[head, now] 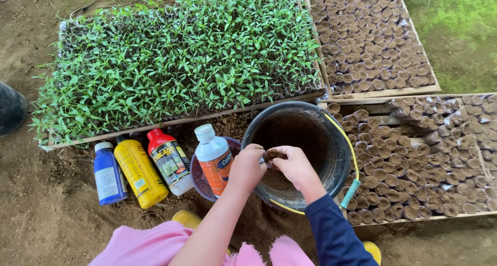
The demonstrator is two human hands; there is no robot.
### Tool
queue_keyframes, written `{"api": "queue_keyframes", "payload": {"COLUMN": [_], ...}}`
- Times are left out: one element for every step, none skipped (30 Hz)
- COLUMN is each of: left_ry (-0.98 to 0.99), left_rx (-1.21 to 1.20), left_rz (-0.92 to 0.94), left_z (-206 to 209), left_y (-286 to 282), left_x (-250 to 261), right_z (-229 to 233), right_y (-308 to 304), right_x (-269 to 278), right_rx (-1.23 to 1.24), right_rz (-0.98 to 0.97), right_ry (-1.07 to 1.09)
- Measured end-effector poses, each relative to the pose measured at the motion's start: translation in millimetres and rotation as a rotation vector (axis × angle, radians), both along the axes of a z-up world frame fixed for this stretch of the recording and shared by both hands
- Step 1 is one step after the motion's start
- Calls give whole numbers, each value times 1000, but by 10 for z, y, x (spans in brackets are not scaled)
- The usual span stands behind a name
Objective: The person fills small biodegradable seedling pots with soil from a bucket, places them into a wooden tray, and occasionally pours liquid from a bottle into a small container. The person repeats this process throughout the video.
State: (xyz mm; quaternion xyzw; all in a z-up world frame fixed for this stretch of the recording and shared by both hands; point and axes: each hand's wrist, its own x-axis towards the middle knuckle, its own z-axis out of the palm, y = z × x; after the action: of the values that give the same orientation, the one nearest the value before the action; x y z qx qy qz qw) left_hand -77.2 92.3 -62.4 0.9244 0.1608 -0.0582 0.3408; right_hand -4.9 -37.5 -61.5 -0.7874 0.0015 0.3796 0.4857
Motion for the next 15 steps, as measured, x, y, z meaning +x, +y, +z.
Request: {"api": "queue_keyframes", "payload": {"left_ry": [2,-19,-41,-41,-34,-27,-28,-24,-19,-19,-23,-28,-26,-31,-35], "left_rx": [-1,-18,-34,-34,-51,-69,-69,-71,-74,-74,-75,-76,-75,-80,-84], "left_rz": [0,17,34,36,45,55,55,67,79,80,87,93,94,102,111], "left_z": [-58,-116,-171,-147,-122,-97,-117,-137,-157,-165,-174,-184,-145,-108,-71], "left_y": [10,22,37,32,24,14,5,-4,-11,-7,-2,2,-3,-7,-11], "left_x": [3,4,13,15,11,8,10,11,7,0,-5,-9,-16,-23,-29], "right_z": [77,155,235,200,166,131,133,135,136,175,213,251,216,181,145], "right_y": [-3,-5,-1,16,30,42,39,36,34,51,68,85,74,64,55], "right_x": [-6,-12,-9,-9,-15,-21,-22,-22,-29,-33,-36,-37,-34,-31,-28], "right_rx": [-1,-4,-6,-6,-44,-83,-83,-95,-108,-107,-115,-123,-122,-101,-80], "right_rz": [0,2,4,6,56,106,107,120,133,134,148,162,163,156,149], "right_ry": [2,-4,-11,-11,-49,-87,-87,-112,-137,-137,-140,-144,-143,-125,-108]}}
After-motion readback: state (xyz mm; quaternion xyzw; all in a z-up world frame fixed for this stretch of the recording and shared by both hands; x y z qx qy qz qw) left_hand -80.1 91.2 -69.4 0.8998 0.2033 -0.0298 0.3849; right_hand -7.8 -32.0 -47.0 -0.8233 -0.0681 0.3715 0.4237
